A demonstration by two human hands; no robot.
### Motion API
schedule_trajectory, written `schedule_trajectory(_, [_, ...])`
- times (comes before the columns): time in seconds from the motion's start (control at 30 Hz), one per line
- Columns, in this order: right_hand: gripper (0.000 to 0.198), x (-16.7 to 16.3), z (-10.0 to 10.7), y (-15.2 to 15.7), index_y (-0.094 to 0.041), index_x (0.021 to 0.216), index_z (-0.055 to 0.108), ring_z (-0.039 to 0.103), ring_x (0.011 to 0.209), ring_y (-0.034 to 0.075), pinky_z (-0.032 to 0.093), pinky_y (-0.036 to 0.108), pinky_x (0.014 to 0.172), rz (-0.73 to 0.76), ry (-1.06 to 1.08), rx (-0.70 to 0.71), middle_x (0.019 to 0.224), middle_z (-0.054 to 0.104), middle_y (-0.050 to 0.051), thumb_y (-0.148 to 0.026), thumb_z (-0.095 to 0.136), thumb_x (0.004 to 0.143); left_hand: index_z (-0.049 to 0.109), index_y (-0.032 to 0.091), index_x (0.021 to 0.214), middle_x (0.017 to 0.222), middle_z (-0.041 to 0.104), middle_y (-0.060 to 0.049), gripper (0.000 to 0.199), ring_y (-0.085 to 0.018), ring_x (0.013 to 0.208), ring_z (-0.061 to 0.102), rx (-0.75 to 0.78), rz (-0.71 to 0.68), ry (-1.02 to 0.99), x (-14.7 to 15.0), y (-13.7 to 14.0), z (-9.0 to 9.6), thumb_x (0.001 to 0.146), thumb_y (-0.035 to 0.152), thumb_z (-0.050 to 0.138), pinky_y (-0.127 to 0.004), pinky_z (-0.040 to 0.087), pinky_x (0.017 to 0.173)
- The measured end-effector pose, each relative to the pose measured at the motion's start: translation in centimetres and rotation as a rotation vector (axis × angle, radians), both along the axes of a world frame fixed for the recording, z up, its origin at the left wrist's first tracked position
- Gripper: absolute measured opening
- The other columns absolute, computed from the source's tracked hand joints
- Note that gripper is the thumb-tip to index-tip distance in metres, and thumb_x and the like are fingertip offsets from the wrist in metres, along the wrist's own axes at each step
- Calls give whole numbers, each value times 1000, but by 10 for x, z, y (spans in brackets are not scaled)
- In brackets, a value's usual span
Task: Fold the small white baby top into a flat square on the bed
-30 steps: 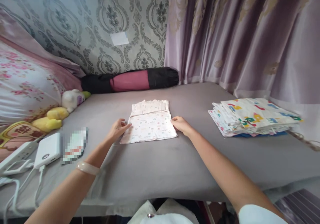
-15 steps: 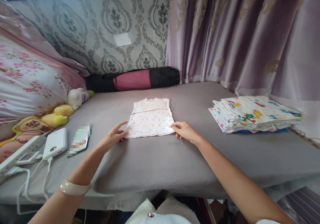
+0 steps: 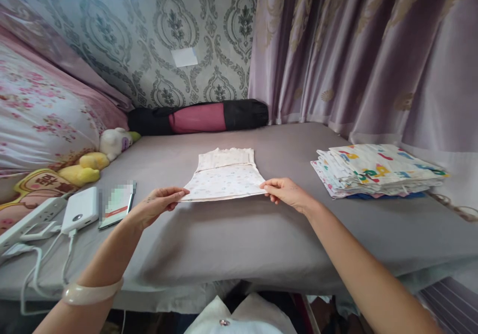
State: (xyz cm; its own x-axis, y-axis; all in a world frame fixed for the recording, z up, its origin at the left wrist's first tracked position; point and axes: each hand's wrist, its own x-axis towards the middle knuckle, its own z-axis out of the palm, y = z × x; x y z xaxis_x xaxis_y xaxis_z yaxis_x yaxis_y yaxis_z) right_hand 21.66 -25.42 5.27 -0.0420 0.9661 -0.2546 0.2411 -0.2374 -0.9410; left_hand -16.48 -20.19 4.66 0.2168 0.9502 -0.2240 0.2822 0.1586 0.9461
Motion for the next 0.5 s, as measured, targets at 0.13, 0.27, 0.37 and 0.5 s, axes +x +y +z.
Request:
schedule_trajectory(0.13, [39,6,4,-13,-13,96,74,53,57,9,42,18,48,90,65,-26,75,63,3,-43,81,71,78,18,85,71,63,-3,41,-8,56,43,-79,-16,-31,-6,-14,8,59,50,82,-22,34,50])
schedule_trajectory(0.27, [31,5,4,-11,-14,95,73,53,55,8,42,16,47,-26,231,-79,77,64,3,-35,82,75,77,14,81,72,64,-4,37,-7,56,46,-157,81,-179,1,-12,10,57,41,87,-20,35,49])
schedule_trajectory(0.37, [13,-5,6,0,-16,98,70,59,62,9,48,15,52,-213,367,-45,87,68,7,-25,69,88,74,12,84,70,64,-3,31,-6,56,50,-146,244,-357,15,1,10,61,30,85,-20,42,53])
schedule_trajectory(0.5, [18,-22,4,18,-19,110,65,68,95,17,58,22,71,-263,480,85,117,66,11,-21,52,98,70,13,92,85,70,-5,20,-10,70,64,-127,426,-552,36,21,9,74,22,73,-20,49,61])
